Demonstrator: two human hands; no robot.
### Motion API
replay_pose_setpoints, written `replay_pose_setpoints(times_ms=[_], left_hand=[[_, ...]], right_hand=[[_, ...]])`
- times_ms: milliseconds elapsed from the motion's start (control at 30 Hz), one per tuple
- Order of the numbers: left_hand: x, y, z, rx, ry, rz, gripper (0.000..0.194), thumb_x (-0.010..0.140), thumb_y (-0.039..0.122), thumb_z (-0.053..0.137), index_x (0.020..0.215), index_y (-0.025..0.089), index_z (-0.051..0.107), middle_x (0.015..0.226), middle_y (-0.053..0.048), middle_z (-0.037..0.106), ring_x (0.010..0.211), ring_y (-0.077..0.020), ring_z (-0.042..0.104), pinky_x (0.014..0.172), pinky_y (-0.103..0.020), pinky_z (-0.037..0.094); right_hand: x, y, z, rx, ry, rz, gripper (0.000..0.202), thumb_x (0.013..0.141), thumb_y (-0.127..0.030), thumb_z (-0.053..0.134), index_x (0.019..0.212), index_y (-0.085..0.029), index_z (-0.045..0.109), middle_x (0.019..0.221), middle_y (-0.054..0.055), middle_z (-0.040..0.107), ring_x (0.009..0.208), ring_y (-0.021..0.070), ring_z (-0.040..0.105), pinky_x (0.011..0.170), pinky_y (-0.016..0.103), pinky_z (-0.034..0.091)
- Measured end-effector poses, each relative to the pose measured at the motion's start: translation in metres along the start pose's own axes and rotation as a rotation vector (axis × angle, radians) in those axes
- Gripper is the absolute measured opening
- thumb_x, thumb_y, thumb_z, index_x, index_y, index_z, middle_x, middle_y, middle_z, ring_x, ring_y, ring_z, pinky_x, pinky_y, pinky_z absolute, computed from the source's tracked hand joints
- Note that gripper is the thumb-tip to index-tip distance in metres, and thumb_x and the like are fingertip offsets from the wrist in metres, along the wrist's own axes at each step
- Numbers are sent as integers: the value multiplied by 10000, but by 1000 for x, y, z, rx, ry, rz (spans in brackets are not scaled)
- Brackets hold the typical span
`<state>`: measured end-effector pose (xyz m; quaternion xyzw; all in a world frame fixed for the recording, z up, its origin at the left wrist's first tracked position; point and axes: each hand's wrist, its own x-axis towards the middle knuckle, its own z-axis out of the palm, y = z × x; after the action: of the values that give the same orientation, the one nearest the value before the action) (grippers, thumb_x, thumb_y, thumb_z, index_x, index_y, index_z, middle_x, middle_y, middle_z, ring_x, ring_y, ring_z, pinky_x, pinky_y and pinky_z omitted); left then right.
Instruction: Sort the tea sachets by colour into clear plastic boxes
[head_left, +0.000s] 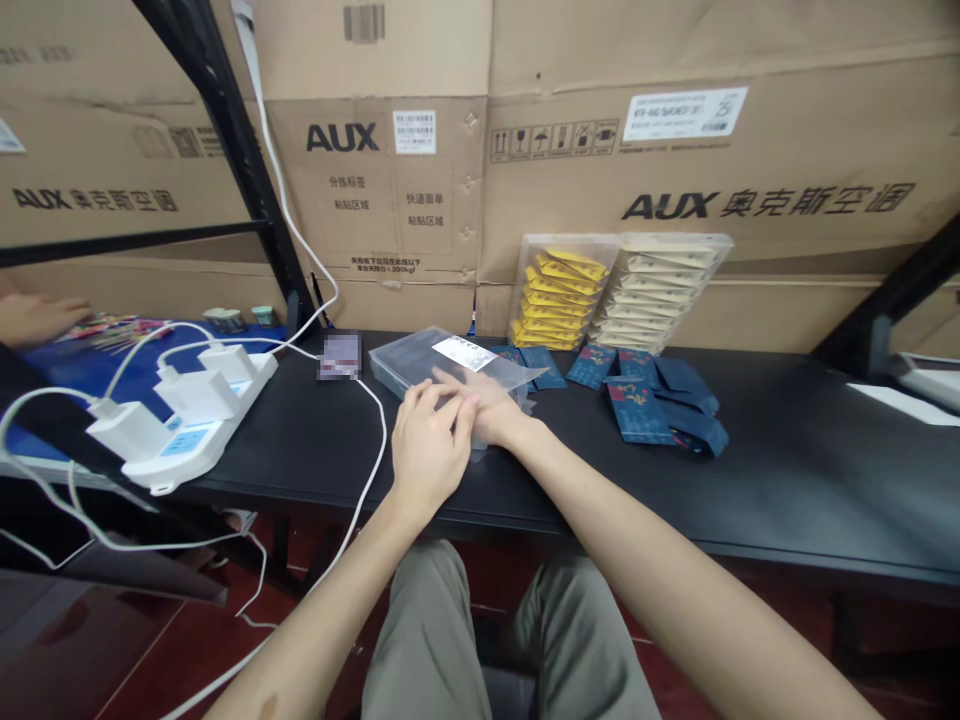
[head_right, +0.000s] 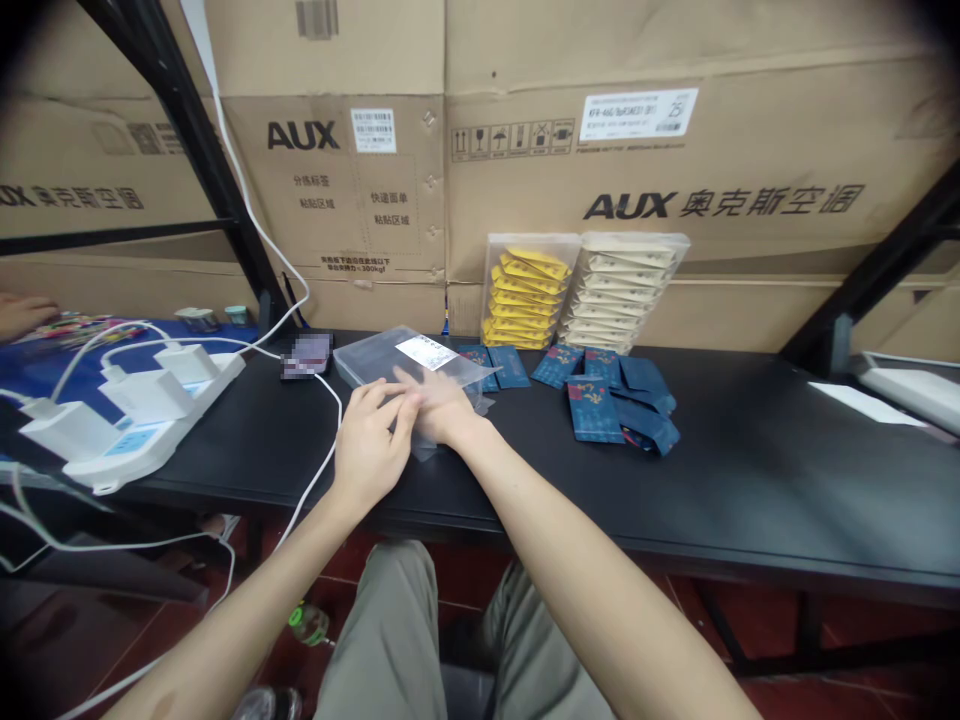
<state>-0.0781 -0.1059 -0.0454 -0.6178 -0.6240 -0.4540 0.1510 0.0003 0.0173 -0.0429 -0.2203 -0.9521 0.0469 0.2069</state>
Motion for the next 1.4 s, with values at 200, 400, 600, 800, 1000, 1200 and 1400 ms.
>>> replay_pose_setpoints(times_ms=[200,400,600,800,1000,1200,1400], left_hand=[[-1,0,0,7,-8,-11,379,992,392,422,955,226,760,1089,-57,716,1180,-282,530,1017,-463,473],[-2,0,0,20,-19,7,388,993,389,421,971,198,757,1095,-69,716,1181,-291,530,1016,-466,476],[-2,-2,1,47,-15,24,397,996,389,414,964,197,759,1102,-58,719,1173,-292,539,1007,-463,485],[-2,-2,1,59,-10,35,399,996,393,413,972,197,759,1088,-50,726,1160,-288,552,1002,-452,493],[-1,-3,2,52,11,19,403,997,392,411,1016,184,756,1084,-58,728,1159,-288,552,1017,-454,481],[-1,-5,2,29,26,-2,404,1000,399,403,1061,206,753,1080,-56,725,1150,-273,552,1022,-446,473],[-1,-4,1,8,26,-22,405,999,403,403,1036,215,760,1066,-52,727,1156,-274,550,1012,-445,475]], right_hand=[[8,0,-3,-12,-124,0,380,781,-165,686,1129,-317,689,1518,11,471,1409,369,400,1138,554,372],[6,5,2,-23,-116,-26,392,811,-192,686,1195,-269,670,1530,60,449,1430,373,367,1144,562,360],[6,7,3,-189,-250,29,523,916,-319,577,1426,-227,497,1579,84,367,1487,283,267,1178,467,329],[-2,4,-3,-152,-208,41,436,945,-285,535,1372,-206,572,1530,99,441,1465,297,321,1171,479,333],[-33,-3,-18,9,41,45,348,963,-167,438,1217,-203,673,1327,84,650,1296,232,552,1089,378,424],[-71,-2,-44,49,146,85,270,975,-248,452,1022,-181,710,1095,83,741,991,209,685,877,309,504],[-109,33,-74,-152,457,375,273,943,-292,461,960,-194,714,901,66,755,802,209,677,731,300,472]])
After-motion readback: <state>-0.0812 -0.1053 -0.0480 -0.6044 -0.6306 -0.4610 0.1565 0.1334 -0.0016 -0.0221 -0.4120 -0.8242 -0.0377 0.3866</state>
